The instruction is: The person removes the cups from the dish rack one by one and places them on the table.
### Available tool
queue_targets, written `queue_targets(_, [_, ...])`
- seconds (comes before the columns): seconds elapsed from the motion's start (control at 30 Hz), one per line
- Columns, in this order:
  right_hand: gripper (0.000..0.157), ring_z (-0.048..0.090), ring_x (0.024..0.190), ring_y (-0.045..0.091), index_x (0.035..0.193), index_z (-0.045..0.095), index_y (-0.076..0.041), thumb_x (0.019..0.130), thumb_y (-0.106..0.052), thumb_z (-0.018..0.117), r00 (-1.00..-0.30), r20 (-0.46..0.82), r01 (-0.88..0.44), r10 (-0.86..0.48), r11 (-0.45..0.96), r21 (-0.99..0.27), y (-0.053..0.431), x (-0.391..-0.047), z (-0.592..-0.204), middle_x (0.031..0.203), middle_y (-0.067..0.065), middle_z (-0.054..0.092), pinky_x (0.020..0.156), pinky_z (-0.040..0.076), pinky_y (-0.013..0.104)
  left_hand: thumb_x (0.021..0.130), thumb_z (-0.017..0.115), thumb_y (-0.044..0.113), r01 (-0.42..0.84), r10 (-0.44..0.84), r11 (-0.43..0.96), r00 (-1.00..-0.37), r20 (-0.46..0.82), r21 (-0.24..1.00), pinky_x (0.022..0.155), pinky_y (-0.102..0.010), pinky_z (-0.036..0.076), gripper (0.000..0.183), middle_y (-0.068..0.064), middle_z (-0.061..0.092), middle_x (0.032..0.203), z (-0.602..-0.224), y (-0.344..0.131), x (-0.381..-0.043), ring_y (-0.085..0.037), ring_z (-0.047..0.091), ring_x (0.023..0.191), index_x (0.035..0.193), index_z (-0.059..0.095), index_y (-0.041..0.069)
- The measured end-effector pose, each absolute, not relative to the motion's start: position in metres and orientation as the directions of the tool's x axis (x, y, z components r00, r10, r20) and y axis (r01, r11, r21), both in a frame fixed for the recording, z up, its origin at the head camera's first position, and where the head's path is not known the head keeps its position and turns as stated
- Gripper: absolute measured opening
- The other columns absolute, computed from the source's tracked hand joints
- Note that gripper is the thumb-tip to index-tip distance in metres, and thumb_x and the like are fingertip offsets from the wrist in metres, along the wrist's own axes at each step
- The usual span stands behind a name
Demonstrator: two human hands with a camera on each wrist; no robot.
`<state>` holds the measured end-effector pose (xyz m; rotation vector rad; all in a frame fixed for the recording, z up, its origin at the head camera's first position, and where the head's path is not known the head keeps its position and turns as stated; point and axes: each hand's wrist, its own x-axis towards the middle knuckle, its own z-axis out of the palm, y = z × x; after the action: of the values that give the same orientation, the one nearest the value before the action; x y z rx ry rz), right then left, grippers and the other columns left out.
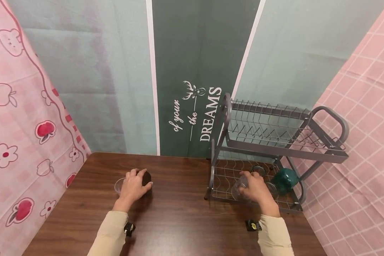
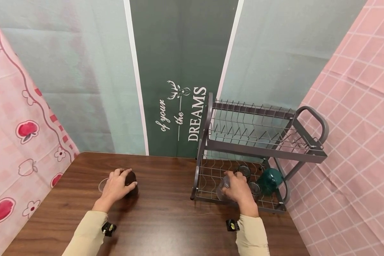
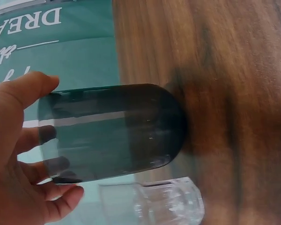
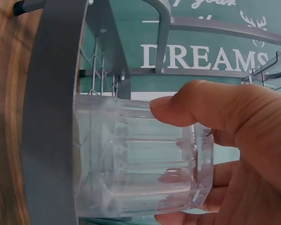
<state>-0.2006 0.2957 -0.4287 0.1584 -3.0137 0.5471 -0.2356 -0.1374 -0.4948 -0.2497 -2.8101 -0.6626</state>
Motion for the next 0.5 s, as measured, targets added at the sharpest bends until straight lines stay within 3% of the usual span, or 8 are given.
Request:
queue_targets(0.3, [0.056, 0.043, 0.103, 0.055, 0.122, 0.055, 0.001, 0.072, -0.013, 0.075, -0.980, 0.166, -0.161, -0.112, 0.932, -0.324, 0.297, -0.200, -0.408, 0.111, 0.033, 0.045, 0.068, 0.045, 0.056, 0.077, 0.072, 0.032, 0.261, 0.129, 0.883, -0.934, 0.332, 0.389, 0.078, -0.057, 0.039, 0.056, -0.026, 0.049, 0.120, -0.466, -0.138, -0.228, -0.045, 0.047, 0.105, 0.123, 0.058, 0.002])
queue_targets(0.5, [0.056, 0.045, 0.101, 0.051, 0.123, 0.055, 0.000, 0.072, -0.012, 0.075, -0.980, 0.166, -0.157, -0.107, 0.932, -0.327, 0.296, -0.199, -0.403, 0.109, 0.031, 0.046, 0.065, 0.047, 0.053, 0.078, 0.071, 0.032, 0.254, 0.158, 0.898, -0.948, 0.277, 0.359, 0.079, -0.056, 0.040, 0.053, -0.024, 0.051, 0.117, -0.462, -0.138, -0.229, -0.043, 0.048, 0.103, 0.121, 0.059, 0.002])
